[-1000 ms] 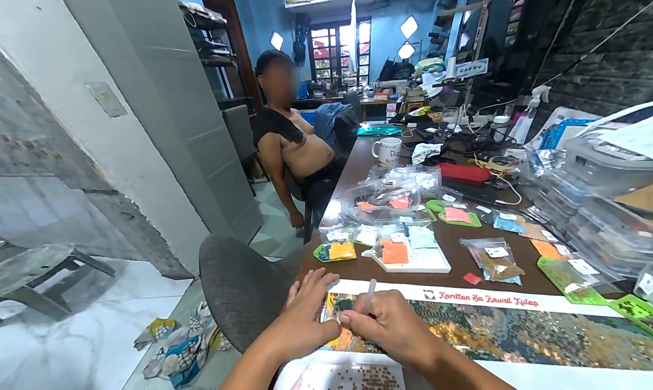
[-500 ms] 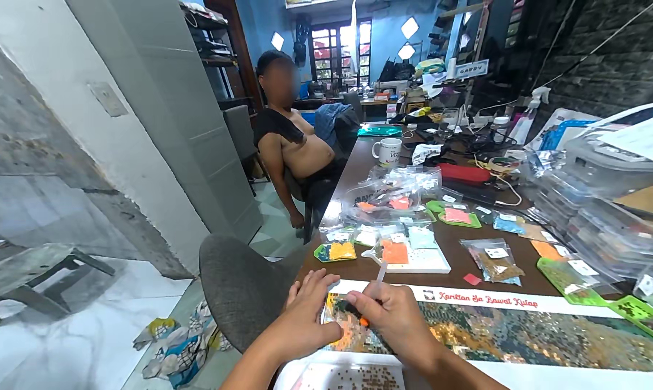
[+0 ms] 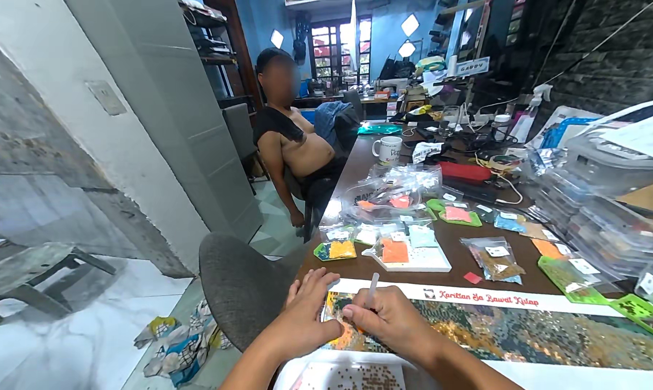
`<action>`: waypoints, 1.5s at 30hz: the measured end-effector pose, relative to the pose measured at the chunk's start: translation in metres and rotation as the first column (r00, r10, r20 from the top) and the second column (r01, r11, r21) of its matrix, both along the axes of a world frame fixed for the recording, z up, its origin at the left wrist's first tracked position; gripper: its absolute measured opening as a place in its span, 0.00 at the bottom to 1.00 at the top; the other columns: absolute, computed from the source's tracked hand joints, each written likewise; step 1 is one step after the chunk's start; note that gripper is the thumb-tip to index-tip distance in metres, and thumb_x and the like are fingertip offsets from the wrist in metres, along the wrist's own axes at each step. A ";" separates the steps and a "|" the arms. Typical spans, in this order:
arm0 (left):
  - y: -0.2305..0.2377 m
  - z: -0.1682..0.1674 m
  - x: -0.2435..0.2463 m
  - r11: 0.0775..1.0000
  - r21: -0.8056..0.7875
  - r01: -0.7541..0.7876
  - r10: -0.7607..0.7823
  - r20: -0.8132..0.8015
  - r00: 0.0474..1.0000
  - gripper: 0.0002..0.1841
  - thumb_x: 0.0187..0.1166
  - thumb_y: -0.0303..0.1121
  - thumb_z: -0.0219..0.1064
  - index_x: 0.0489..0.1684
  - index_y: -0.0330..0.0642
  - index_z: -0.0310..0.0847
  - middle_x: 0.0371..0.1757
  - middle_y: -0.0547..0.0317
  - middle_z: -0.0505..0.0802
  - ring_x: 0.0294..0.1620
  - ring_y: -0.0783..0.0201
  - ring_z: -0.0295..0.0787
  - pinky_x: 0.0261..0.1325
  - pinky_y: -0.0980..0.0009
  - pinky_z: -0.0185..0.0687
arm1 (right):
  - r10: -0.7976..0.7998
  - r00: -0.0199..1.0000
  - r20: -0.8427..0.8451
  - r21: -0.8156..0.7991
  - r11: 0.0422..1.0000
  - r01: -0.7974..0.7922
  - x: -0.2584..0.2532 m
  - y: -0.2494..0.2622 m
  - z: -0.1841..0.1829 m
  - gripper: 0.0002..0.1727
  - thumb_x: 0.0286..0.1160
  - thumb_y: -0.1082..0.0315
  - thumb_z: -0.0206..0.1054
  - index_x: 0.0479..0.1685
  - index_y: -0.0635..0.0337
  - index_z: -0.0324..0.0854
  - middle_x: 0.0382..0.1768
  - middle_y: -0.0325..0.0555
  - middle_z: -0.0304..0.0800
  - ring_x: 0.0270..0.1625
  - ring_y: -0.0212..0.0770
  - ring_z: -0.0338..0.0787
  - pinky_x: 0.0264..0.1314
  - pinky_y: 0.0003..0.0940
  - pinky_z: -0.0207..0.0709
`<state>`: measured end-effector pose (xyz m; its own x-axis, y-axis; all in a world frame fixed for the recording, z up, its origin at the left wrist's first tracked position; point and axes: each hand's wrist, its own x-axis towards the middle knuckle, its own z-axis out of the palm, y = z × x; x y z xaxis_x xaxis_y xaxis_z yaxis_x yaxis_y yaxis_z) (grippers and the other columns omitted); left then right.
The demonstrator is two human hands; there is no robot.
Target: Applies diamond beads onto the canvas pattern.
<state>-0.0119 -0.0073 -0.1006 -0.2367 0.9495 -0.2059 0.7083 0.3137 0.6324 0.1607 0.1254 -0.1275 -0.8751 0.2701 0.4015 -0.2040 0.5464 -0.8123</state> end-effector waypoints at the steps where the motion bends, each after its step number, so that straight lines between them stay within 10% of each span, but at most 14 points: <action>1: 0.000 0.001 0.000 1.000 -0.002 0.000 0.000 0.005 1.000 0.45 0.67 0.48 0.71 0.91 0.51 0.59 0.94 0.48 0.56 0.97 0.50 0.35 0.91 0.37 0.21 | 0.008 1.000 0.001 0.002 1.000 -0.008 0.000 0.000 0.000 0.25 0.87 0.52 0.62 0.24 0.63 0.81 0.18 0.36 0.74 0.22 0.23 0.70 0.26 0.19 0.62; 26: 0.000 0.001 0.001 1.000 -0.002 -0.005 0.005 0.001 1.000 0.45 0.67 0.50 0.72 0.90 0.51 0.59 0.94 0.48 0.55 0.97 0.49 0.33 0.91 0.38 0.20 | 0.119 0.993 0.002 0.138 0.983 -0.119 -0.004 0.006 0.006 0.23 0.84 0.56 0.65 0.26 0.67 0.85 0.21 0.45 0.83 0.24 0.27 0.76 0.28 0.22 0.68; 40: 0.000 0.002 0.002 1.000 -0.021 -0.013 0.013 -0.004 1.000 0.43 0.69 0.48 0.70 0.90 0.51 0.60 0.94 0.48 0.56 0.97 0.49 0.34 0.91 0.39 0.22 | -0.333 0.941 0.062 0.110 0.939 0.325 -0.007 -0.022 0.003 0.30 0.76 0.44 0.67 0.13 0.59 0.76 0.11 0.37 0.70 0.18 0.30 0.70 0.23 0.29 0.63; 45: 0.001 0.001 0.001 0.999 -0.022 -0.026 0.026 -0.010 1.000 0.43 0.68 0.48 0.70 0.90 0.53 0.60 0.94 0.51 0.56 0.97 0.50 0.33 0.92 0.39 0.21 | -0.359 0.917 0.174 -0.121 0.916 0.382 -0.006 -0.021 0.005 0.28 0.75 0.42 0.70 0.14 0.53 0.75 0.13 0.28 0.70 0.18 0.23 0.69 0.24 0.24 0.62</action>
<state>-0.0105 -0.0064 -0.1000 -0.2637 0.9381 -0.2247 0.7057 0.3464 0.6181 0.1543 0.1044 -0.1229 -0.7461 0.6328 0.2071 0.1161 0.4300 -0.8954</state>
